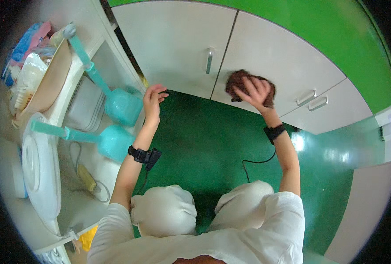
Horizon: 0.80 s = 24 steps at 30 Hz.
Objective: Wiping and cleaning a sink and a cabinet using a cloth.
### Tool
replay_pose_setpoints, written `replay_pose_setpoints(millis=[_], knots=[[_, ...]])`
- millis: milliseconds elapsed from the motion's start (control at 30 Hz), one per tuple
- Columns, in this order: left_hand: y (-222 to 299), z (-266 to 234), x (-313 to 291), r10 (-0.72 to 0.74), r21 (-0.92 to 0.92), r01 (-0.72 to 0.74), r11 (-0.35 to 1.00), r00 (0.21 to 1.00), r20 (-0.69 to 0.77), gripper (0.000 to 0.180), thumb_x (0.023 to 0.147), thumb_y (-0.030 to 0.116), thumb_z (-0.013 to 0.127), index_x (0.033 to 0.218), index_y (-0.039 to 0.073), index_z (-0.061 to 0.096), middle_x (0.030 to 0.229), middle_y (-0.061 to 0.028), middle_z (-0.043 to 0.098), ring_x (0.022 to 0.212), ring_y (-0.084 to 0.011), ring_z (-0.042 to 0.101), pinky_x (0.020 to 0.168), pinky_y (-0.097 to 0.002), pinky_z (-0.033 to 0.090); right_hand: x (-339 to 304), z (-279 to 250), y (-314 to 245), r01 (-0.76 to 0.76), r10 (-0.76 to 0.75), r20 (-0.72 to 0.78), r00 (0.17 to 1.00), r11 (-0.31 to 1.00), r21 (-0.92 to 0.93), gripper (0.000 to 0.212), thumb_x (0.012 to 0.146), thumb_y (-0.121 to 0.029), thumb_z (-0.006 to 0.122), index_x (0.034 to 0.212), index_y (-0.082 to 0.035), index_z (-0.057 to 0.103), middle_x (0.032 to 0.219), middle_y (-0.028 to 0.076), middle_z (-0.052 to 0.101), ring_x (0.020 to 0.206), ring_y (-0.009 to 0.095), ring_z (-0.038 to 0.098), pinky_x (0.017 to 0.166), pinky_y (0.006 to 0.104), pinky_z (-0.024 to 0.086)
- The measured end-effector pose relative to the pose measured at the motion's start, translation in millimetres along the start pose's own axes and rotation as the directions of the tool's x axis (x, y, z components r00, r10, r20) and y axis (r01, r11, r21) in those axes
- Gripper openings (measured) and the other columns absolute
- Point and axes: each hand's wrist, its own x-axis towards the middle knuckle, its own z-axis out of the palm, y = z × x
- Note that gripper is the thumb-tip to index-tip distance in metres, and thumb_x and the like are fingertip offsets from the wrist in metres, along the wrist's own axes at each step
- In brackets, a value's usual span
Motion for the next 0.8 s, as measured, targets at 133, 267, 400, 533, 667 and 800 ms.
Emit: replay_pose_setpoints(millis=[133, 267, 400, 533, 667, 800], knots=[[13.1, 36.3, 7.9, 0.023, -0.035, -0.021, 0.999, 0.998, 0.058, 0.022, 0.088, 0.013, 0.036, 0.101, 0.004, 0.051, 0.094, -0.0085, 0.061, 0.074, -0.0135, 0.058, 0.067, -0.0247, 0.042, -15.0, -37.1, 40.1, -0.555, 0.586, -0.155, 0.796, 0.807, 0.200, 0.044, 0.065, -0.013, 0.067, 0.106, -0.021, 0.056, 0.108, 0.011, 0.052, 0.095, 0.027, 0.050, 0.078, 0.0407, 0.040], [63.0, 89.2, -1.8, 0.103, -0.033, -0.098, 0.995, 0.975, 0.195, 0.023, 0.088, 0.016, 0.040, 0.104, 0.003, 0.050, 0.092, -0.0085, 0.061, 0.074, -0.0141, 0.057, 0.069, -0.0255, 0.042, -61.1, -90.3, 72.1, -0.688, 0.693, -0.017, 0.721, 0.719, 0.096, 0.038, 0.066, 0.000, 0.067, 0.102, -0.005, 0.056, 0.111, 0.017, 0.048, 0.098, 0.033, 0.048, 0.087, 0.0388, 0.038], [109.5, 125.7, -18.5, 0.182, 0.016, -0.200, 0.980, 0.919, 0.349, 0.023, 0.090, 0.014, 0.039, 0.106, 0.002, 0.049, 0.089, -0.0100, 0.060, 0.074, -0.0150, 0.057, 0.066, -0.0254, 0.044, -104.4, -178.4, 90.5, -0.627, 0.627, 0.024, 0.779, 0.779, 0.002, 0.043, 0.064, 0.003, 0.066, 0.104, -0.008, 0.055, 0.112, 0.017, 0.047, 0.099, 0.035, 0.048, 0.086, 0.0418, 0.039], [143.8, 134.5, -29.1, 0.232, 0.054, -0.265, 0.963, 0.913, 0.336, 0.022, 0.090, 0.012, 0.036, 0.105, 0.001, 0.048, 0.084, -0.0102, 0.061, 0.066, -0.0145, 0.057, 0.061, -0.0245, 0.043, -117.6, -258.1, 104.1, -0.765, 0.787, 0.087, 0.611, 0.615, -0.190, 0.040, 0.067, 0.005, 0.062, 0.104, -0.009, 0.056, 0.112, 0.016, 0.047, 0.102, 0.033, 0.046, 0.084, 0.0413, 0.040], [163.0, 131.3, -37.5, 0.261, 0.109, -0.305, 0.946, 0.918, 0.299, 0.020, 0.090, 0.012, 0.039, 0.102, 0.000, 0.051, 0.075, -0.0095, 0.062, 0.059, -0.0116, 0.056, 0.055, -0.0226, 0.045, -123.1, -322.4, 119.8, -0.860, 0.911, 0.136, 0.389, 0.412, -0.300, 0.052, 0.065, 0.003, 0.058, 0.115, -0.007, 0.049, 0.116, 0.016, 0.043, 0.105, 0.034, 0.043, 0.090, 0.0429, 0.037], [189.0, 120.3, -34.0, 0.168, 0.228, -0.196, 0.954, 0.976, 0.136, 0.031, 0.091, 0.018, 0.029, 0.094, -0.001, 0.053, 0.068, -0.0072, 0.061, 0.052, -0.0104, 0.053, 0.050, -0.0222, 0.039, -115.7, -373.8, 136.5, -0.860, 0.956, 0.116, 0.271, 0.294, -0.418, 0.056, 0.063, 0.002, 0.056, 0.117, -0.009, 0.048, 0.116, 0.016, 0.042, 0.107, 0.034, 0.042, 0.092, 0.0435, 0.035]])
